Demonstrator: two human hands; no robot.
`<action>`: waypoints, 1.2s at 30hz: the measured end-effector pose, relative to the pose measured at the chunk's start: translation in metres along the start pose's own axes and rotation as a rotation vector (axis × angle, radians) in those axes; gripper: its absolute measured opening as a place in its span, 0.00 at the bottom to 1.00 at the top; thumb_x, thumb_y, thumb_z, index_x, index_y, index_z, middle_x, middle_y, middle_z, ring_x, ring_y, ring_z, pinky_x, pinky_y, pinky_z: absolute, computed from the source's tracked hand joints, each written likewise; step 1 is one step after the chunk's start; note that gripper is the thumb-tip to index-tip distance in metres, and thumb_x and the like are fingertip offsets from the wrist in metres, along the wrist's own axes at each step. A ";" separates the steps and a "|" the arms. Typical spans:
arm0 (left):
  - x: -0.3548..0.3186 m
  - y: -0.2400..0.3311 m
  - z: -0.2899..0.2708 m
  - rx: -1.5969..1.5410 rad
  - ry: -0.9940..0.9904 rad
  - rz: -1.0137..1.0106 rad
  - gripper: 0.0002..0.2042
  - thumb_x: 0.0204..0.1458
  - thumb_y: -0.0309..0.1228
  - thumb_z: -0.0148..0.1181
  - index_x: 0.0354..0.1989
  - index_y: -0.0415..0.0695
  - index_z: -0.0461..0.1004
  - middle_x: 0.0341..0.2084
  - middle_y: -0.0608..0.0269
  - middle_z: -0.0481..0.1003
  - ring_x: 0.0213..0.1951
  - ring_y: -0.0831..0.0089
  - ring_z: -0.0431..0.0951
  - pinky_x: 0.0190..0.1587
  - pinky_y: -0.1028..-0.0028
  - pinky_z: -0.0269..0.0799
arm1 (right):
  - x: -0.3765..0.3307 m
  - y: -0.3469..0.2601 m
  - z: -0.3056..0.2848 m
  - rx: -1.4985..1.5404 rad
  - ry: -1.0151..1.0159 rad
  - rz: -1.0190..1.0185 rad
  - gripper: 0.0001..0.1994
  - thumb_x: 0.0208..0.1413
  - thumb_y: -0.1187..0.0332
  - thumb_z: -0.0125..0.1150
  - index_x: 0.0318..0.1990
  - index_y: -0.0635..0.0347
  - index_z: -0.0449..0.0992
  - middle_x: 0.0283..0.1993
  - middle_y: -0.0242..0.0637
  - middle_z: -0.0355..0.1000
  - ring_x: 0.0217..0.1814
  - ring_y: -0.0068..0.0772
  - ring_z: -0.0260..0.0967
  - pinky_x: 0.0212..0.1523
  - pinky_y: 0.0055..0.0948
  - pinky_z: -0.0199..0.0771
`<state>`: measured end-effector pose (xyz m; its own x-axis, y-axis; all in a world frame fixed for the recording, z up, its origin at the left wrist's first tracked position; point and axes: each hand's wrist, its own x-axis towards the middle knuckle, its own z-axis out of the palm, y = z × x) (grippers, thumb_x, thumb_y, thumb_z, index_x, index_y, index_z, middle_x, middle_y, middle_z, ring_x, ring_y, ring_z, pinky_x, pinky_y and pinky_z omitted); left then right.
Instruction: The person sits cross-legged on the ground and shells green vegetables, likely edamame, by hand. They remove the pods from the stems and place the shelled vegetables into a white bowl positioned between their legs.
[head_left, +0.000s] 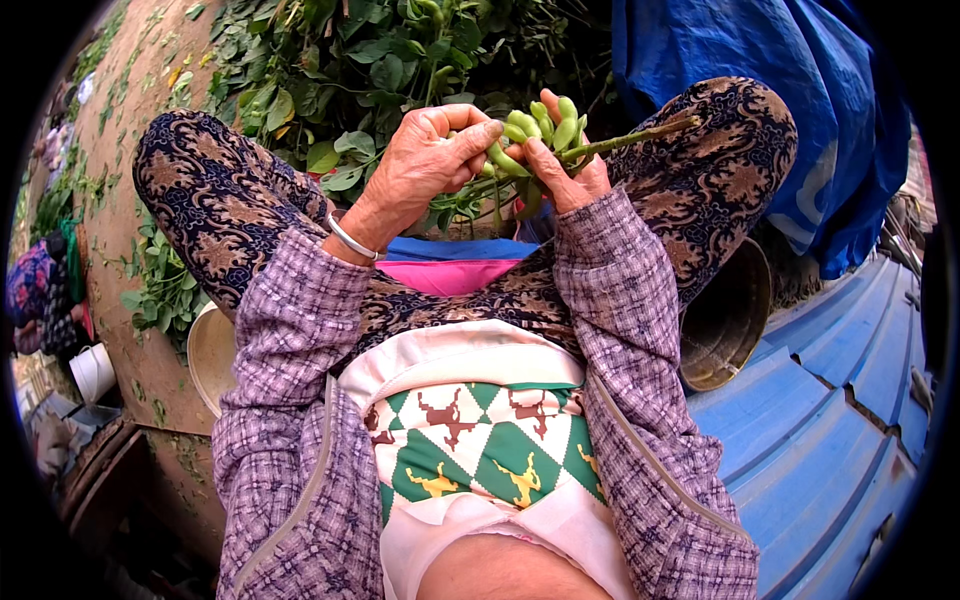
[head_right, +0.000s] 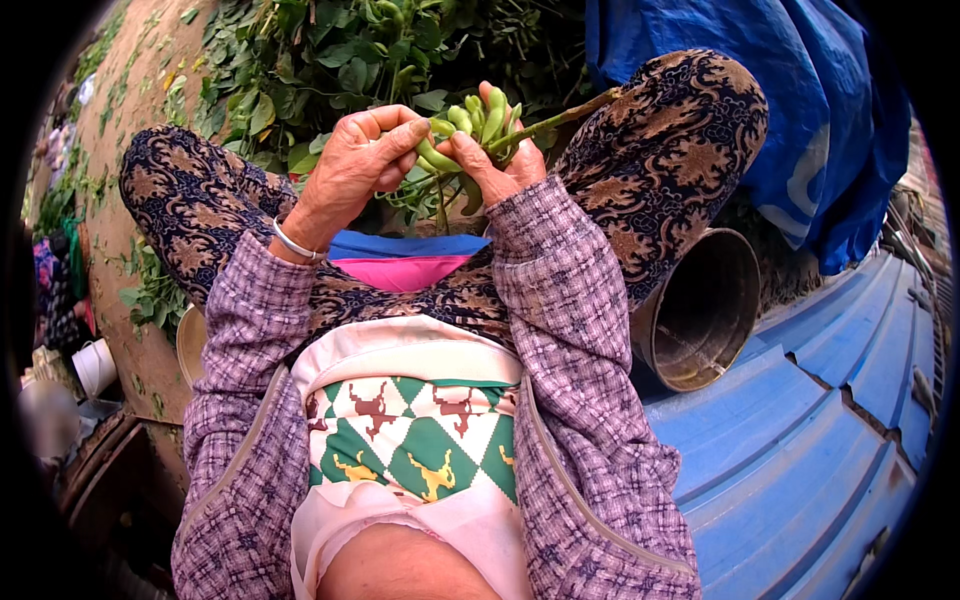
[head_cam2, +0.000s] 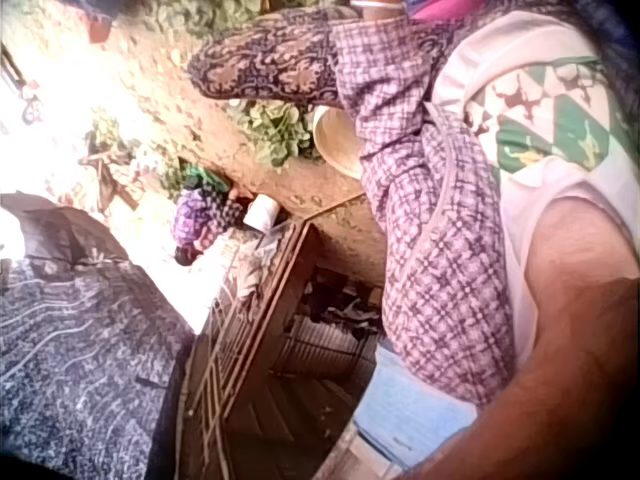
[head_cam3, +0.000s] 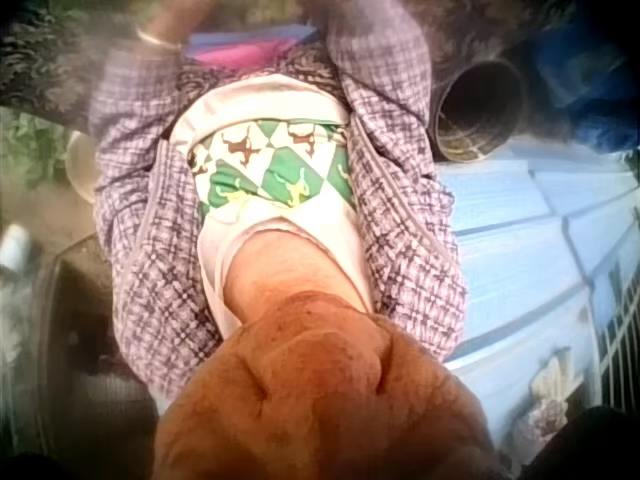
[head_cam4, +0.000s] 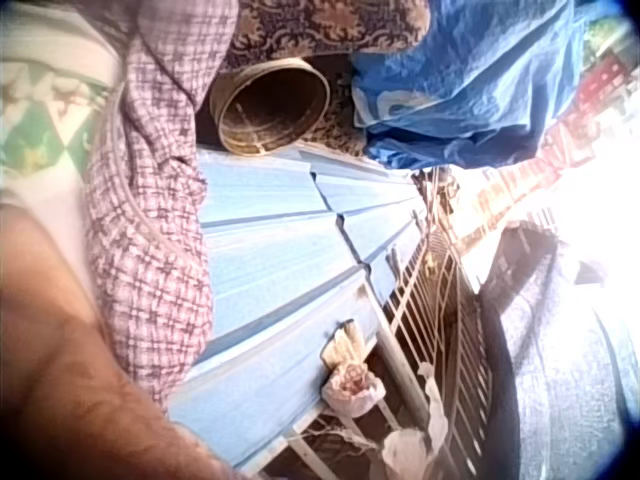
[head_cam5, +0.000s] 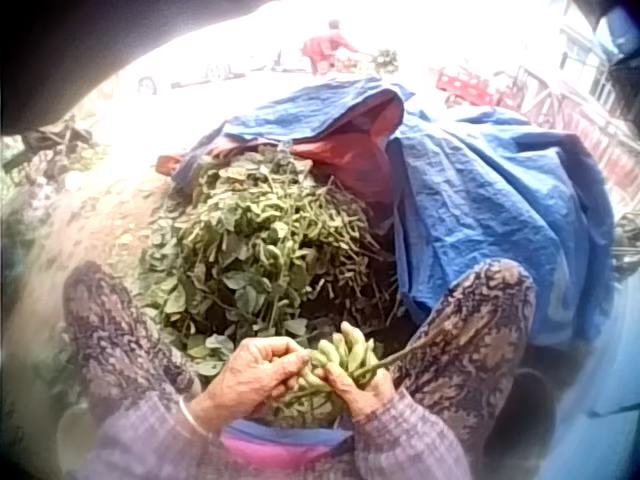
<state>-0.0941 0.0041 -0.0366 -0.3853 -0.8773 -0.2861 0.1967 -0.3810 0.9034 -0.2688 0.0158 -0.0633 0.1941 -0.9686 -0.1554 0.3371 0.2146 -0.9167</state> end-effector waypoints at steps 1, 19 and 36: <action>0.000 -0.001 -0.002 -0.030 -0.014 -0.013 0.09 0.54 0.34 0.53 0.30 0.40 0.71 0.15 0.76 0.65 0.13 0.92 0.55 0.14 0.89 0.48 | -0.001 -0.002 0.001 -0.018 -0.029 -0.017 0.33 0.51 0.78 0.55 0.62 0.58 0.46 0.51 0.41 0.62 0.48 0.31 0.67 0.49 0.28 0.69; 0.000 0.004 -0.010 -0.255 -0.229 -0.051 0.09 0.53 0.29 0.52 0.37 0.35 0.71 0.25 0.63 0.74 0.17 0.90 0.62 0.16 0.89 0.53 | -0.006 -0.011 -0.003 -0.106 -0.169 0.013 0.26 0.49 0.73 0.60 0.57 0.61 0.59 0.44 0.35 0.68 0.38 0.24 0.69 0.41 0.25 0.72; 0.001 -0.005 0.006 -0.246 -0.120 0.043 0.07 0.52 0.27 0.50 0.36 0.38 0.69 0.20 0.69 0.70 0.15 0.91 0.56 0.18 0.90 0.52 | -0.004 -0.004 -0.004 -0.029 -0.203 -0.069 0.30 0.51 0.78 0.54 0.62 0.59 0.51 0.56 0.37 0.60 0.43 0.24 0.67 0.41 0.24 0.72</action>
<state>-0.1008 0.0073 -0.0393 -0.4728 -0.8590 -0.1963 0.4228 -0.4166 0.8048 -0.2747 0.0180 -0.0606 0.3537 -0.9352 -0.0174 0.3297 0.1421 -0.9333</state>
